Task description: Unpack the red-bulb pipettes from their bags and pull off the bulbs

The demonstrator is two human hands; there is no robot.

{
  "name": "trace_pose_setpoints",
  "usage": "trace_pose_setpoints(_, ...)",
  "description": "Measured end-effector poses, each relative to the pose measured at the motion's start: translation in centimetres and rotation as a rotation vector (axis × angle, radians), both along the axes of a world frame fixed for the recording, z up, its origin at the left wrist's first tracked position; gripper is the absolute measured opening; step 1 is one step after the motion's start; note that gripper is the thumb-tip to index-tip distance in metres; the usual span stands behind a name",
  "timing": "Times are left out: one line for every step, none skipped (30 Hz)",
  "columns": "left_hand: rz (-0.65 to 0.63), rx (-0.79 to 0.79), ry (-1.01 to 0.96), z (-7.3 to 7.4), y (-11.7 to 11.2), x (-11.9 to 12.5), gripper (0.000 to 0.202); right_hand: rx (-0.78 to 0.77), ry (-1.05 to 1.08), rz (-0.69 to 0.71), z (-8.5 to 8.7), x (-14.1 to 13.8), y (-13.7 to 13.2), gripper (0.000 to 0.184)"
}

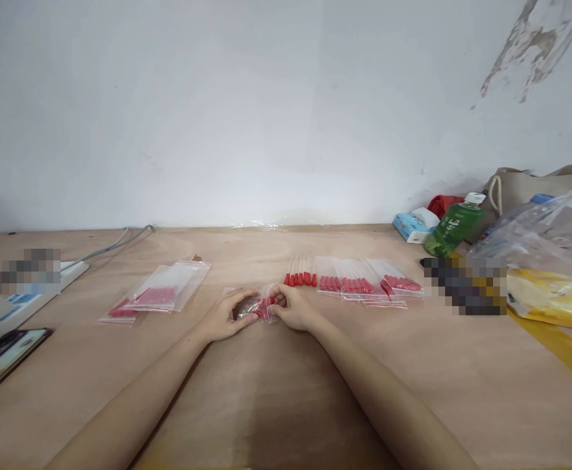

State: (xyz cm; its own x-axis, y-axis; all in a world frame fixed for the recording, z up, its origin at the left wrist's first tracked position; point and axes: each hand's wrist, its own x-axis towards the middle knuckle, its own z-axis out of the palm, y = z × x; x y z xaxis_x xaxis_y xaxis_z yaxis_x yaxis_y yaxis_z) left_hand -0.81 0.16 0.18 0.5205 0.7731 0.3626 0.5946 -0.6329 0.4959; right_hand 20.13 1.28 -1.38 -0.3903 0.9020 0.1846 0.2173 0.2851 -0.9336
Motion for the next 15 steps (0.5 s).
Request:
trace_pose_setpoints(0.002,-0.006,-0.005,0.0,0.0,0.0,0.045,-0.036,0.035,0.007,0.4,0.2,0.0,0.018)
trace_pose_setpoints(0.005,-0.011,-0.011,0.1,-0.1,0.0,0.045,-0.087,0.078,0.018,0.9,0.5,0.0,0.021)
trace_pose_setpoints(0.01,-0.015,-0.015,0.1,-0.1,0.1,0.045,-0.148,0.126,0.032,1.4,0.8,0.0,0.023)
trace_pose_setpoints(0.018,-0.016,-0.019,0.1,-0.1,0.1,0.045,-0.211,0.172,0.046,1.8,1.2,0.1,0.026)
trace_pose_setpoints(0.025,-0.013,-0.02,0.1,-0.1,0.1,0.046,-0.267,0.214,0.051,2.2,1.7,0.2,0.027)
trace_pose_setpoints(0.03,-0.008,-0.016,0.1,-0.1,0.1,0.046,-0.311,0.243,0.047,2.5,2.2,0.4,0.029)
trace_pose_setpoints(0.03,-0.001,-0.011,0.1,-0.1,0.1,0.046,-0.34,0.256,0.039,2.8,2.8,0.6,0.03)
trace_pose_setpoints(0.026,0.006,-0.005,0.1,0.0,0.0,0.046,-0.356,0.254,0.025,3.0,3.5,0.8,0.03)
trace_pose_setpoints(0.02,0.012,0.001,0.1,0.0,0.0,0.046,-0.363,0.241,0.006,3.3,4.2,1.0,0.029)
trace_pose_setpoints(0.016,0.016,0.005,0.0,0.0,0.0,0.045,-0.364,0.221,-0.014,3.6,4.9,1.2,0.029)
trace_pose_setpoints(0.014,0.019,0.009,0.0,0.1,0.0,0.045,-0.356,0.198,-0.033,3.9,5.6,1.3,0.028)
trace_pose_setpoints(0.018,0.021,0.01,0.0,0.1,0.0,0.044,-0.341,0.179,-0.052,4.3,6.3,1.4,0.028)
trace_pose_setpoints(0.021,0.024,0.011,0.0,0.1,0.0,0.044,-0.319,0.166,-0.076,4.8,7.0,1.5,0.029)
trace_pose_setpoints(0.023,0.026,0.011,0.0,0.1,0.1,0.044,-0.286,0.157,-0.105,5.4,7.5,1.5,0.03)
trace_pose_setpoints(0.021,0.027,0.011,0.0,0.1,0.1,0.043,-0.233,0.153,-0.14,5.9,7.9,1.6,0.03)
